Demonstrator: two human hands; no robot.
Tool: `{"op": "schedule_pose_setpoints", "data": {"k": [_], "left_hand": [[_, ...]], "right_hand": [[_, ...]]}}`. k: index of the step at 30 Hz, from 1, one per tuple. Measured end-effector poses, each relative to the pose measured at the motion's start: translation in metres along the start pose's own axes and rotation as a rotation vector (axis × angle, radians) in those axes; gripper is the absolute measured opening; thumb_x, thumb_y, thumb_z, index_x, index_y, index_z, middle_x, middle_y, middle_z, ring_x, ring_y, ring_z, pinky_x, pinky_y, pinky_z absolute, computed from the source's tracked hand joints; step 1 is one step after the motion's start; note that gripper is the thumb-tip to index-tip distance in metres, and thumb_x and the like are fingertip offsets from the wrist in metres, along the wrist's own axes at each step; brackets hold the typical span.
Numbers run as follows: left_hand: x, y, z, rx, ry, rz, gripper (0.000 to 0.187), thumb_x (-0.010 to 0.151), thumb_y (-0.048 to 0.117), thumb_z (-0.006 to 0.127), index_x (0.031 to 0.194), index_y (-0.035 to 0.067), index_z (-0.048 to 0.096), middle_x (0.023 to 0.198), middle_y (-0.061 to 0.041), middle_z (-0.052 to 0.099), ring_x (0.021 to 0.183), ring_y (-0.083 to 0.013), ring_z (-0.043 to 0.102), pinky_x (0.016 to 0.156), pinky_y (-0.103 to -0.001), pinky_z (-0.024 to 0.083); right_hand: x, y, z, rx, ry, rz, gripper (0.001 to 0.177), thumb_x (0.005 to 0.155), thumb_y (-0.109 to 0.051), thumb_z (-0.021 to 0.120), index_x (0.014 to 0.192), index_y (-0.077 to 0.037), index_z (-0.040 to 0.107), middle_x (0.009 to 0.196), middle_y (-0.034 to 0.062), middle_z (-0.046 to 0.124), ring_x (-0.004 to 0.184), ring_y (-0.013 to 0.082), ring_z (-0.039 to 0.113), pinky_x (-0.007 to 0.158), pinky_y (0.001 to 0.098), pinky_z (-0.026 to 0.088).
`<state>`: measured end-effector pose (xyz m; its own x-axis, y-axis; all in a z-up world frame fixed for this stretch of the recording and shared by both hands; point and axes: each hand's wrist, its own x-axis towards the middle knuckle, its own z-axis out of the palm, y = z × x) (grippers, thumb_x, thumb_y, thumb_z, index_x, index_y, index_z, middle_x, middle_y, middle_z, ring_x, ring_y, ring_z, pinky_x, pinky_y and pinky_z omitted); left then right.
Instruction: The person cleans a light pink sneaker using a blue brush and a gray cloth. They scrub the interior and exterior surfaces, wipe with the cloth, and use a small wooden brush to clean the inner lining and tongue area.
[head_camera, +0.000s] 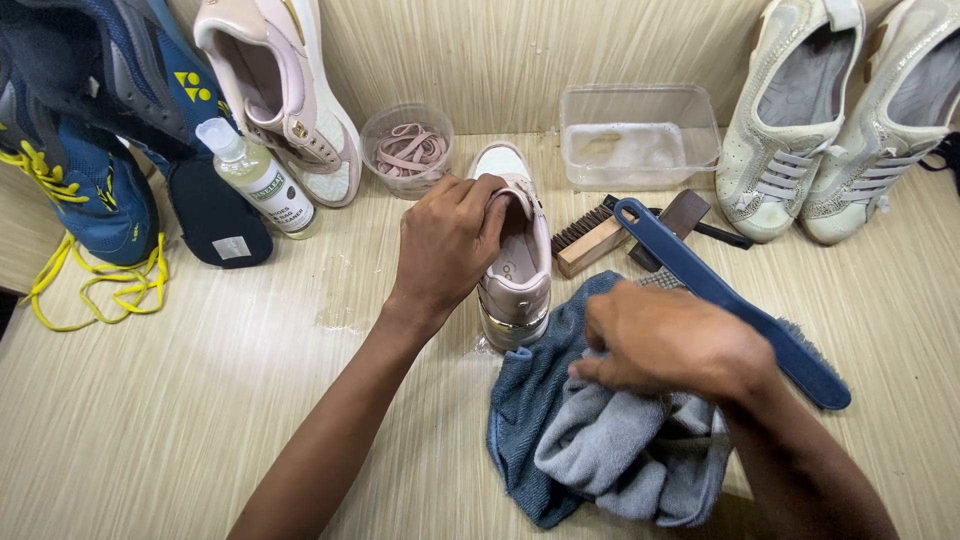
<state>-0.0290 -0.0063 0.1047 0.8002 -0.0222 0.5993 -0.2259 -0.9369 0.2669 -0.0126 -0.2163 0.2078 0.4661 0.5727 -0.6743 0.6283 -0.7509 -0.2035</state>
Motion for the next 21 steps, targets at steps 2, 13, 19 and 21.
{"op": "schedule_pose_setpoints", "data": {"k": [2, 13, 19, 21], "left_hand": [[-0.001, 0.001, 0.004, -0.006, 0.021, 0.011, 0.01, 0.103, 0.018, 0.061, 0.105, 0.011, 0.068, 0.082, -0.008, 0.072, 0.084, -0.0268, 0.069, 0.067, -0.039, 0.054], [-0.002, -0.006, 0.006, -0.048, -0.028, 0.03, 0.015, 0.102, 0.015, 0.061, 0.096, 0.004, 0.069, 0.086, -0.013, 0.071, 0.082, -0.0321, 0.064, 0.061, -0.047, 0.049], [0.004, -0.004, -0.008, -0.004, 0.067, 0.056, 0.01, 0.105, 0.012, 0.06, 0.098, 0.004, 0.063, 0.085, -0.01, 0.064, 0.074, -0.0283, 0.061, 0.06, -0.043, 0.047], [0.007, -0.002, -0.016, -0.094, 0.077, 0.02, 0.011, 0.108, 0.011, 0.052, 0.1, 0.003, 0.056, 0.093, -0.01, 0.058, 0.073, -0.031, 0.057, 0.063, -0.044, 0.047]], "right_hand": [[0.002, 0.026, -0.012, 0.022, 0.154, 0.126, 0.035, 0.102, -0.037, 0.057, 0.115, -0.008, 0.073, 0.101, 0.0223, 0.078, 0.093, 0.0383, 0.079, 0.084, 0.0549, 0.061], [0.112, 0.147, 0.001, 0.321, 0.431, 0.581, 0.1, 0.096, -0.081, 0.04, 0.146, 0.005, 0.052, 0.143, 0.0324, 0.058, 0.132, 0.0492, 0.056, 0.106, 0.0589, 0.046], [0.082, 0.141, -0.012, 0.347, 0.52, 0.525, 0.039, 0.083, -0.046, 0.084, 0.079, -0.008, 0.075, 0.087, 0.0156, 0.078, 0.089, 0.0314, 0.071, 0.081, 0.043, 0.053], [0.045, 0.116, -0.026, 0.55, 0.644, 0.484, 0.061, 0.074, -0.033, 0.093, 0.125, -0.013, 0.064, 0.127, 0.0134, 0.072, 0.11, 0.0272, 0.068, 0.089, 0.0405, 0.048]]}}
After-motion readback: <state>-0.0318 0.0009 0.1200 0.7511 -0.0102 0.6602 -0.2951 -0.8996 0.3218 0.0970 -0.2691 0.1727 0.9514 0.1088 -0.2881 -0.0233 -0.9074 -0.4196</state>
